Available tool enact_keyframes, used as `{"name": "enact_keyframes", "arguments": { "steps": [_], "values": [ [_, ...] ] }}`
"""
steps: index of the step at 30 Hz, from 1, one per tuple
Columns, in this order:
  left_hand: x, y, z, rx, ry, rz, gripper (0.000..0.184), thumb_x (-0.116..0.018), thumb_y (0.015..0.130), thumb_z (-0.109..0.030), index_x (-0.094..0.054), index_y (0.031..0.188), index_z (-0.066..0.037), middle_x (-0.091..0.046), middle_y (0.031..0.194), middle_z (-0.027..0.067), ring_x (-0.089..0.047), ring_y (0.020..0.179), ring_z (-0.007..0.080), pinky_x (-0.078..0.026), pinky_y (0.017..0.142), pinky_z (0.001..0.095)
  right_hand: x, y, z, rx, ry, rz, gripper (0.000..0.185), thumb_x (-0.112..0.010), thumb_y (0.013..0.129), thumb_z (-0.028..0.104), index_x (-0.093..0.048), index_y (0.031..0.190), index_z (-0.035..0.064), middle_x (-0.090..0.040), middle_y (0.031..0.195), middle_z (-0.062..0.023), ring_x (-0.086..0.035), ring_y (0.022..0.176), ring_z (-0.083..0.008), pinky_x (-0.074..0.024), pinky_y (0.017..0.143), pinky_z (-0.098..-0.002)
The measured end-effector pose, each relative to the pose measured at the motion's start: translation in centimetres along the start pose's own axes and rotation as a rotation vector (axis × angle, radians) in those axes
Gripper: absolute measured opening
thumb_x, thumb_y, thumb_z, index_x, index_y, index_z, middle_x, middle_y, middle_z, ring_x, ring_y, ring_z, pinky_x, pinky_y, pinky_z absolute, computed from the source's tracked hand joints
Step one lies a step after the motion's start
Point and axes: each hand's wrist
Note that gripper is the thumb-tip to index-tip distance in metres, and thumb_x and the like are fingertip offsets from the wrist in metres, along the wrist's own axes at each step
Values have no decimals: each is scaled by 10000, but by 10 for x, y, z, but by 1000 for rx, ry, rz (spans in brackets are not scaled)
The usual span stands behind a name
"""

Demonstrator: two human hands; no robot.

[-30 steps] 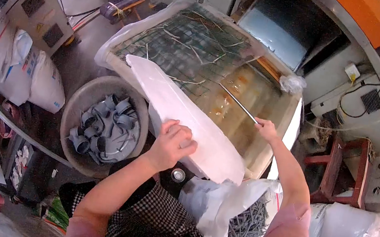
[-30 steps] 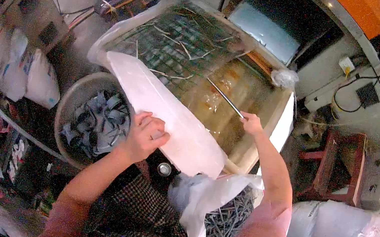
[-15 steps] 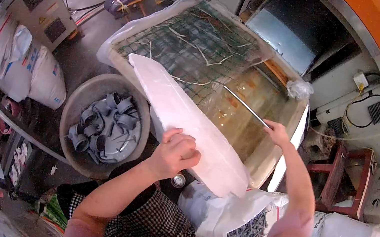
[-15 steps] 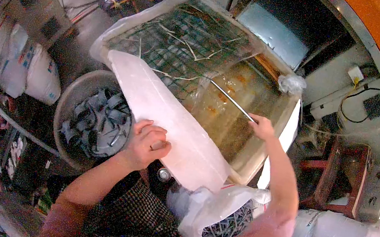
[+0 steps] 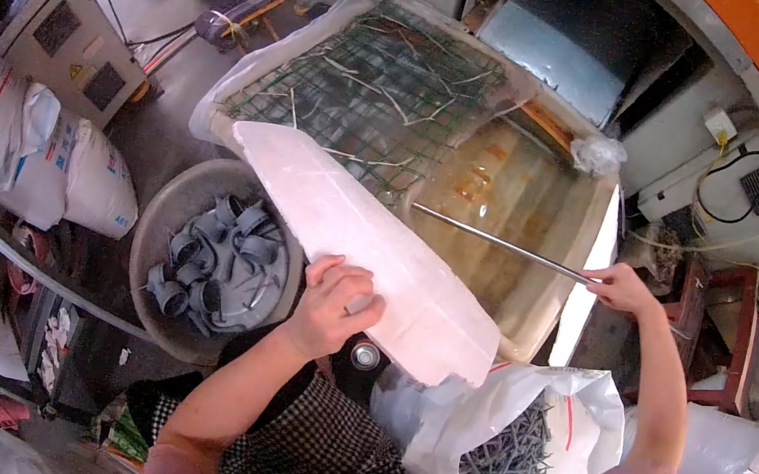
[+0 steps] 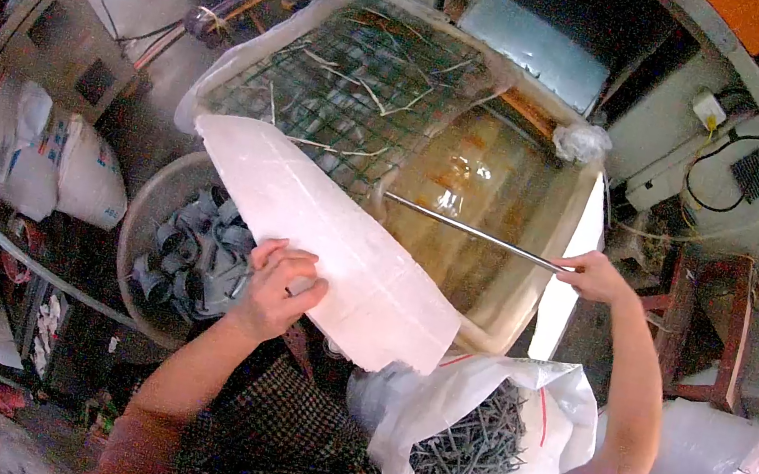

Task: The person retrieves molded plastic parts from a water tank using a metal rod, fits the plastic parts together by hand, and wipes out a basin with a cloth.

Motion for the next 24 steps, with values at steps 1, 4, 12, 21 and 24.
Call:
{"name": "enact_keyframes", "arguments": {
  "steps": [1,4,12,21,24],
  "values": [
    [0,1,0,5,4,1,150,-600,680,-159,-637,821,-123,-520,833,23,-573,922,205,-315,916,432,-12,14,-2,79,-81,-41,298,-653,819,137,-653,1117,142,-541,565,5,-442,471,-59,-377,442,-236],
    [0,2,4,-6,26,3,130,-573,678,-187,-616,785,-127,-503,851,20,-546,901,178,-307,922,388,-43,53,-11,127,-86,-87,309,-638,833,150,-637,1142,147,-513,546,1,-441,482,-54,-399,457,-253],
    [1,0,6,-12,29,-13,140,-580,659,-190,-621,784,-141,-506,853,10,-552,906,175,-304,926,387,-46,54,0,99,-100,-126,328,-658,821,171,-635,1148,182,-527,562,1,-429,485,-60,-389,464,-253],
    [13,-9,-7,-155,79,-77,139,-621,617,-141,-624,756,-144,-517,843,12,-569,841,181,-354,828,339,5,-46,-25,-133,213,58,308,-644,812,76,-642,1120,72,-504,567,30,-416,464,-46,-335,414,-220],
    [16,-4,-16,-208,132,-66,142,-625,602,-140,-619,744,-149,-527,846,12,-560,821,175,-385,740,292,-22,-16,-38,2,124,-11,300,-658,807,84,-661,1102,136,-508,551,20,-421,462,-57,-364,425,-237]
  ]
}}
Point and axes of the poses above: each hand's wrist, its own y-axis towards the middle knuckle, its own x-axis out of the back of the hand, z = x × y
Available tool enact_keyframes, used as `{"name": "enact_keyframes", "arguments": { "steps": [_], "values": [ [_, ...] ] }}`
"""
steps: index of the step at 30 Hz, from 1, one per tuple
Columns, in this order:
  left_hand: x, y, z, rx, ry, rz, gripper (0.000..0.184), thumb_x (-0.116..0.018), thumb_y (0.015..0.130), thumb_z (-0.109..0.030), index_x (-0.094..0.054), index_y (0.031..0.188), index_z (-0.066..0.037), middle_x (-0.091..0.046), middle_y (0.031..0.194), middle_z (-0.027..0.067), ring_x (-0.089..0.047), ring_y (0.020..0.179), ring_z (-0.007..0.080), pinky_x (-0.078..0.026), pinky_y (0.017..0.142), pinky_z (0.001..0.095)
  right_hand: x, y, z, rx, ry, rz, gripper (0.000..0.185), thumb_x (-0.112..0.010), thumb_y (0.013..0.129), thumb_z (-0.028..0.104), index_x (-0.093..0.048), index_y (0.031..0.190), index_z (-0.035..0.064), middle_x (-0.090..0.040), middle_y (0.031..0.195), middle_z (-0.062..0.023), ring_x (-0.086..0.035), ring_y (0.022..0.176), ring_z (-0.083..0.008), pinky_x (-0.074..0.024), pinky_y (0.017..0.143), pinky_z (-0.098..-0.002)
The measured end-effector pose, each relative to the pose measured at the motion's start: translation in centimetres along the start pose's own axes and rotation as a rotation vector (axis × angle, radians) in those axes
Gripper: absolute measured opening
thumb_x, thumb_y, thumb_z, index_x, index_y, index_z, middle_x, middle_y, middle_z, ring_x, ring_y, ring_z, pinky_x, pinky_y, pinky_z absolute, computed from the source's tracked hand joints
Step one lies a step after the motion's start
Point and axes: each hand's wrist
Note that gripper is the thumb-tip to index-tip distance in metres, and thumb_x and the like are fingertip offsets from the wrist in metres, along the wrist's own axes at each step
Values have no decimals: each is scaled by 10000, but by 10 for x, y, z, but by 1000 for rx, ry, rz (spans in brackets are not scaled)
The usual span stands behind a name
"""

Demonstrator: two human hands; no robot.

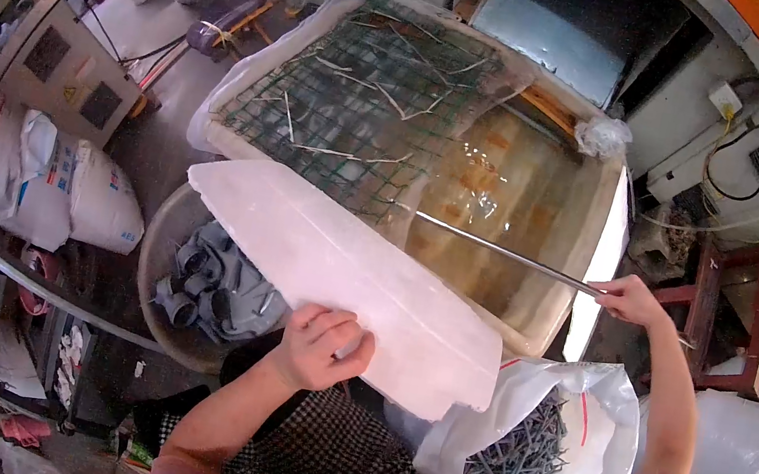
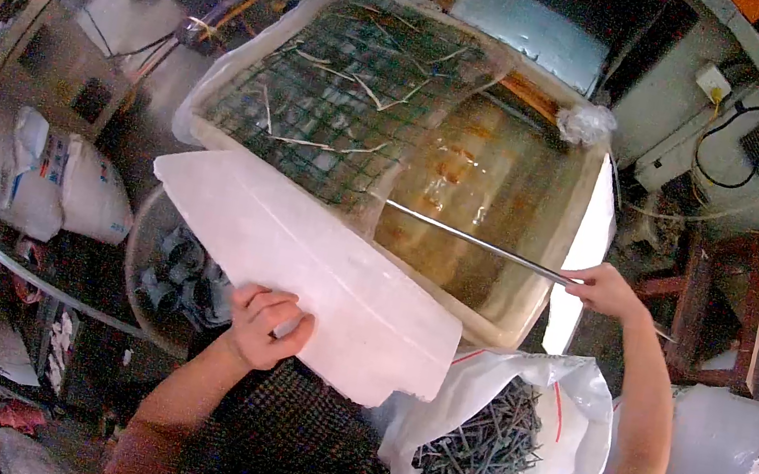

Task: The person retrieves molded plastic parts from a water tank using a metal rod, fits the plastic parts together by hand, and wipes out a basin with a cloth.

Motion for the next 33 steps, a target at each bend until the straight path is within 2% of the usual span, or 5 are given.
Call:
{"name": "enact_keyframes", "arguments": {
  "steps": [10,22,26,27,33],
  "values": [
    [-3,-11,-8,23,-26,12,173,-641,608,-82,-616,761,-159,-527,800,-8,-566,806,165,-350,729,293,-41,75,10,131,-149,-119,308,-636,826,97,-640,1133,124,-517,567,16,-438,498,-54,-400,479,-240],
    [-5,-17,-6,26,-15,21,140,-609,648,-116,-612,782,-157,-560,875,1,-565,876,153,-399,800,284,-97,173,54,314,-247,-265,298,-626,833,171,-629,1128,131,-640,764,-172,-574,610,-190,-482,647,-342],
    [-9,-13,-6,10,5,6,139,-608,650,-119,-617,784,-155,-555,892,9,-561,879,159,-402,806,287,-109,176,69,222,-158,-212,312,-610,847,162,-612,1156,123,-655,809,-150,-583,634,-189,-483,665,-335],
    [-9,-12,-5,19,-10,12,135,-607,652,-123,-617,783,-148,-551,895,12,-558,877,161,-399,811,291,-110,174,70,260,-123,-228,296,-608,844,118,-626,1139,98,-576,634,-42,-507,533,-103,-447,525,-282],
    [-6,-12,-1,73,-55,-1,114,-603,673,-137,-614,786,-124,-540,884,15,-554,861,161,-382,836,308,-62,99,48,202,-232,-201,303,-606,847,129,-621,1149,101,-575,613,-47,-505,509,-100,-447,520,-281]
  ]
}}
Point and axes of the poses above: each hand's wrist, its own y-axis towards the middle knuckle, its own x-axis out of the back of the hand, z = x × y
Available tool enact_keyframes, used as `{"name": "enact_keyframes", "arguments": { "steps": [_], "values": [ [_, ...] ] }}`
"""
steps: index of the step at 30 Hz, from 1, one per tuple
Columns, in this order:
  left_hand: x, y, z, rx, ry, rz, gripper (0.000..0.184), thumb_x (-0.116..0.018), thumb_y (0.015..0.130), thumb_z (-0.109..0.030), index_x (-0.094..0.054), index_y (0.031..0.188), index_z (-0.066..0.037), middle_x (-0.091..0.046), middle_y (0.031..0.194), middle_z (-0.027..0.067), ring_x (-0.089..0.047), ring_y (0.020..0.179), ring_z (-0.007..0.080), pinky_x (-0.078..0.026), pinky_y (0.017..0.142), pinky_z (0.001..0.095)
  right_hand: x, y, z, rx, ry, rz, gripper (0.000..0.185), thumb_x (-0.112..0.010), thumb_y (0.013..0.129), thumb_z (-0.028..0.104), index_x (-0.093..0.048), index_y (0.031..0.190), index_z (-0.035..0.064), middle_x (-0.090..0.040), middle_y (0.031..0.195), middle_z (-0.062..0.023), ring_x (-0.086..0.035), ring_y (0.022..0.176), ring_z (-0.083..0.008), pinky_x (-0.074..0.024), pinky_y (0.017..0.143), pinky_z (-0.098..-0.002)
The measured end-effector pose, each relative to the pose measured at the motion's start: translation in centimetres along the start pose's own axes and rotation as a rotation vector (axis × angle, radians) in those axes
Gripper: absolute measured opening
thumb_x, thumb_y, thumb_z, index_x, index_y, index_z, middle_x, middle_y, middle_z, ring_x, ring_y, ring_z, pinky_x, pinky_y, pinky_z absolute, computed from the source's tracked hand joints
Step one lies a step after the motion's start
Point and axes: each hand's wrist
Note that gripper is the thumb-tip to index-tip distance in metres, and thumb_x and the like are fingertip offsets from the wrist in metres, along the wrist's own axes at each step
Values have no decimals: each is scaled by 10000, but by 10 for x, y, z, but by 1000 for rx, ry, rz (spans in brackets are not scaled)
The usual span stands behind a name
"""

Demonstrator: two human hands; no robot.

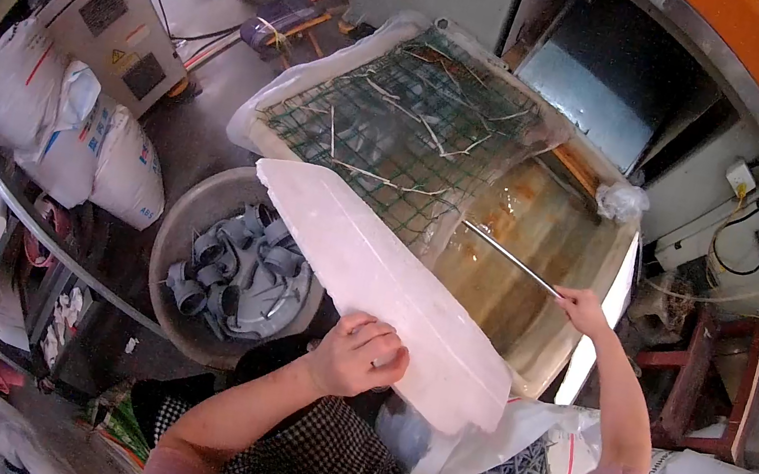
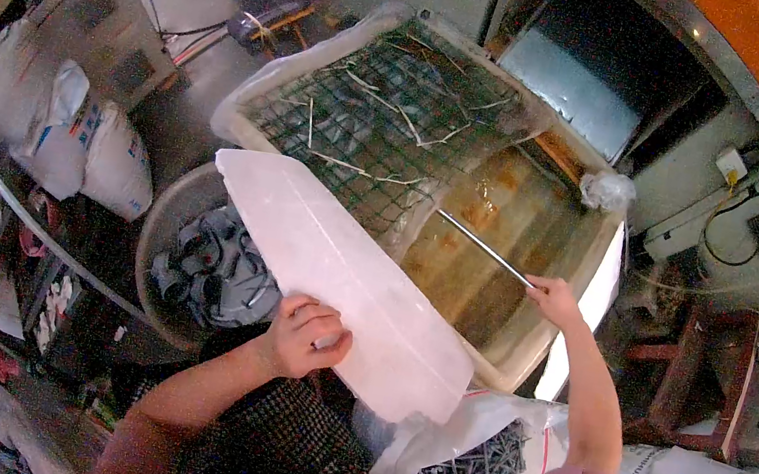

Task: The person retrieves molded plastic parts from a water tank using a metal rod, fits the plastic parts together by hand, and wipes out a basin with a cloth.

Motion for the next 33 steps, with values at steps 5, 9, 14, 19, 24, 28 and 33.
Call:
{"name": "enact_keyframes", "arguments": {
  "steps": [5,9,14,19,24,28,33],
  "values": [
    [0,3,-5,0,14,-21,102,-603,683,-136,-612,785,-125,-538,875,17,-553,854,156,-372,846,317,-5,-16,-15,-58,-29,-134,306,-607,852,147,-623,1157,141,-570,597,-49,-509,513,-102,-445,520,-283],
    [1,3,-2,7,3,-6,99,-605,682,-137,-608,781,-125,-541,868,18,-553,853,156,-365,853,317,-25,11,10,-64,-81,-141,298,-623,835,189,-630,1127,132,-656,824,-183,-635,728,-242,-489,710,-337],
    [-1,-2,2,20,-7,5,91,-598,691,-142,-607,780,-124,-542,866,17,-553,853,155,-364,854,317,-59,59,20,-70,64,-116,293,-612,843,197,-624,1133,154,-645,886,-204,-641,798,-276,-490,745,-358],
    [-4,5,-1,11,-16,4,95,-592,682,-129,-607,775,-118,-537,870,25,-552,853,163,-367,859,332,-78,85,11,90,30,-158,320,-575,870,154,-598,1189,150,-595,677,-57,-524,560,-105,-471,569,-278],
    [0,27,4,6,-42,68,177,-574,686,-155,-610,852,-105,-534,905,45,-546,878,194,-370,863,363,-46,53,15,-72,103,-17,336,-597,849,220,-594,1179,158,-643,931,-183,-625,784,-266,-486,740,-356],
    [-4,69,3,51,42,60,365,-568,743,-191,-601,1096,-106,-499,1064,93,-483,1108,259,-275,989,487,-14,7,-34,167,-184,71,387,-489,896,140,-496,1283,121,-618,720,-93,-555,587,-140,-472,588,-299],
    [46,72,-1,270,143,21,698,-748,604,-241,-500,1250,-151,-456,1198,113,-387,1236,283,-184,1038,550,-24,-47,-60,257,-194,252,201,-468,902,81,-559,1073,25,-593,694,-99,-578,541,-166,-526,484,-316]
  ]
}}
Point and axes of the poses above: each hand's wrist, its own y-axis towards the middle knuckle, its own x-axis out of the back of the hand, z = x × y
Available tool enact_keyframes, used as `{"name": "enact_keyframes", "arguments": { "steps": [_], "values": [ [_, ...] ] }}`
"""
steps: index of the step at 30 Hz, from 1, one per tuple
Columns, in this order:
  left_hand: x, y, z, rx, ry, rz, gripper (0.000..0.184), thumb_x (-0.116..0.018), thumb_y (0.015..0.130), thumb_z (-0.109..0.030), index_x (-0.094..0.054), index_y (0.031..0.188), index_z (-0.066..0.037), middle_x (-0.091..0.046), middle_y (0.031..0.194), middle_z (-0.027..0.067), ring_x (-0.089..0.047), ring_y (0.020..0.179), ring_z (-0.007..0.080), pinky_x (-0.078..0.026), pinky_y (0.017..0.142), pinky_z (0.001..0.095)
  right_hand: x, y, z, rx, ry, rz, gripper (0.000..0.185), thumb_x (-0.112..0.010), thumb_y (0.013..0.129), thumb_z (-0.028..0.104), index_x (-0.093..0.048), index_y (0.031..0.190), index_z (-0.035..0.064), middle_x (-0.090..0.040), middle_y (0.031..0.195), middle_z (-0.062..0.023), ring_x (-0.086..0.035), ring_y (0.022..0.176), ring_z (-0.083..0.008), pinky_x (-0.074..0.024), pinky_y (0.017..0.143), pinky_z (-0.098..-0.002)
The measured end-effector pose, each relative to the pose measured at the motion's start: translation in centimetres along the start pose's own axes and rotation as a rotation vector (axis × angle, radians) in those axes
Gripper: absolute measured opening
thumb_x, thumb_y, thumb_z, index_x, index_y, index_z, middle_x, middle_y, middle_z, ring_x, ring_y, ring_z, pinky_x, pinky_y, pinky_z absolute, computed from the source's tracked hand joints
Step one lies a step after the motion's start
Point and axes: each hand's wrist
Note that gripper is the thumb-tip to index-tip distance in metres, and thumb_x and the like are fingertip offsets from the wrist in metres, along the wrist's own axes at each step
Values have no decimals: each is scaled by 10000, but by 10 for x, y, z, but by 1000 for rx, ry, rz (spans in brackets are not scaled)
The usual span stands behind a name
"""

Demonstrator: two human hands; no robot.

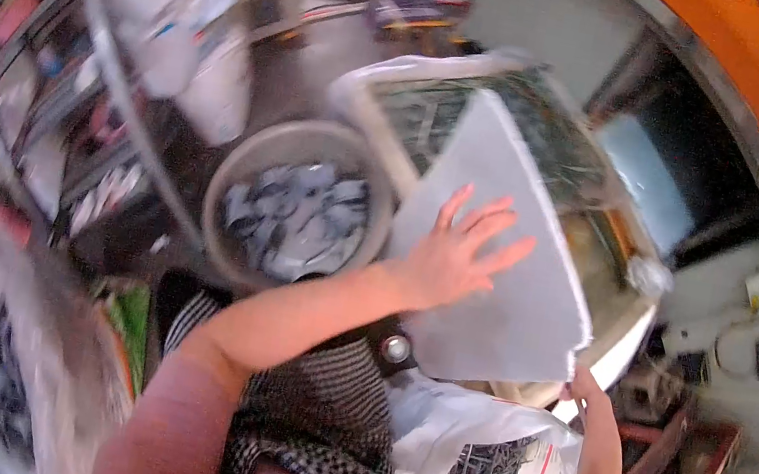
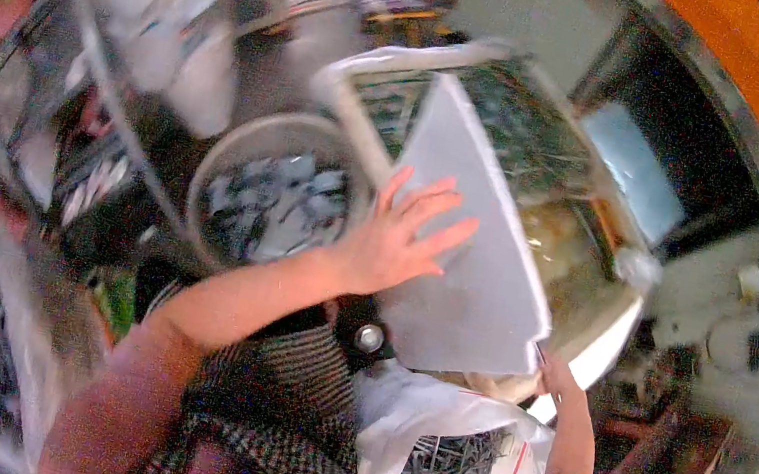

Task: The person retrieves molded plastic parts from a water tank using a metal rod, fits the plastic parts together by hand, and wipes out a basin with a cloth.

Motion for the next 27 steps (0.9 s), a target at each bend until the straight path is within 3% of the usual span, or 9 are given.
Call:
{"name": "enact_keyframes", "arguments": {
  "steps": [1,5,7,12,16,20,21,22,27],
  "values": [
    [14,-16,15,65,38,4,698,-748,604,-241,-500,1250,-151,-456,1198,113,-387,1236,283,-184,1038,550,6,-2,9,-586,310,186,256,-521,872,65,-536,1123,13,-604,730,-86,-594,630,-167,-530,539,-344],
    [89,-127,88,296,409,285,636,-756,635,-265,-497,1203,-140,-480,1178,122,-384,1228,287,-236,1012,570,38,8,-29,-526,-269,353,599,-676,797,223,-430,1343,243,-590,1131,-185,-621,801,-267,-524,717,-377],
    [130,-190,125,658,455,578,596,-760,645,-259,-535,1176,-109,-524,1190,159,-450,1177,302,-263,1002,551,72,55,-110,-658,-396,-339,479,-597,850,258,-501,1225,-24,-553,1184,-201,-558,1034,-369,-464,846,-413],
    [178,-290,176,1255,325,1102,490,-770,677,-278,-602,1087,-71,-610,1119,128,-563,1075,285,-390,905,525,175,58,226,158,-424,-1132,323,-493,915,114,-521,1230,46,-573,1056,-157,-576,943,-284,-477,792,-323],
    [134,-357,228,1183,246,1143,426,-758,689,-294,-647,1012,-41,-639,1069,115,-601,1004,301,-487,829,423,105,144,382,430,174,-695,337,-483,885,-11,-546,1206,73,-589,1107,-117,-611,832,-149,-495,733,-279],
    [104,-363,257,1094,109,1426,427,-746,694,-332,-662,975,-22,-660,996,143,-621,954,306,-516,781,391,-47,248,499,475,-177,-94,427,-652,779,140,-544,1186,72,-573,1130,-188,-598,938,-344,-474,837,-393],
    [102,-368,267,999,79,1447,434,-744,695,-343,-664,973,-19,-663,987,146,-625,953,298,-517,775,400,-105,308,479,895,-323,-58,455,-678,764,193,-549,1183,68,-573,1099,-209,-548,1045,-354,-443,895,-418],
    [101,-372,272,1009,68,1449,434,-744,695,-343,-664,973,-19,-663,987,146,-625,953,298,-517,775,400,-143,317,520,562,-385,245,516,-684,765,183,-501,1232,65,-498,1221,-210,-481,1130,-364,-392,951,-428],
    [116,-380,258,1335,82,934,379,-699,719,-251,-616,1032,-54,-615,1036,163,-603,986,320,-493,795,468,-350,412,590,647,-308,364,1093,-814,599,309,-129,1440,175,-315,1373,-251,-314,1246,-477,-336,1005,-500]
  ]
}}
Point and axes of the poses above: each hand's wrist, its own y-axis towards the middle knuckle, its own x-axis out of the back of the hand, z = x × y
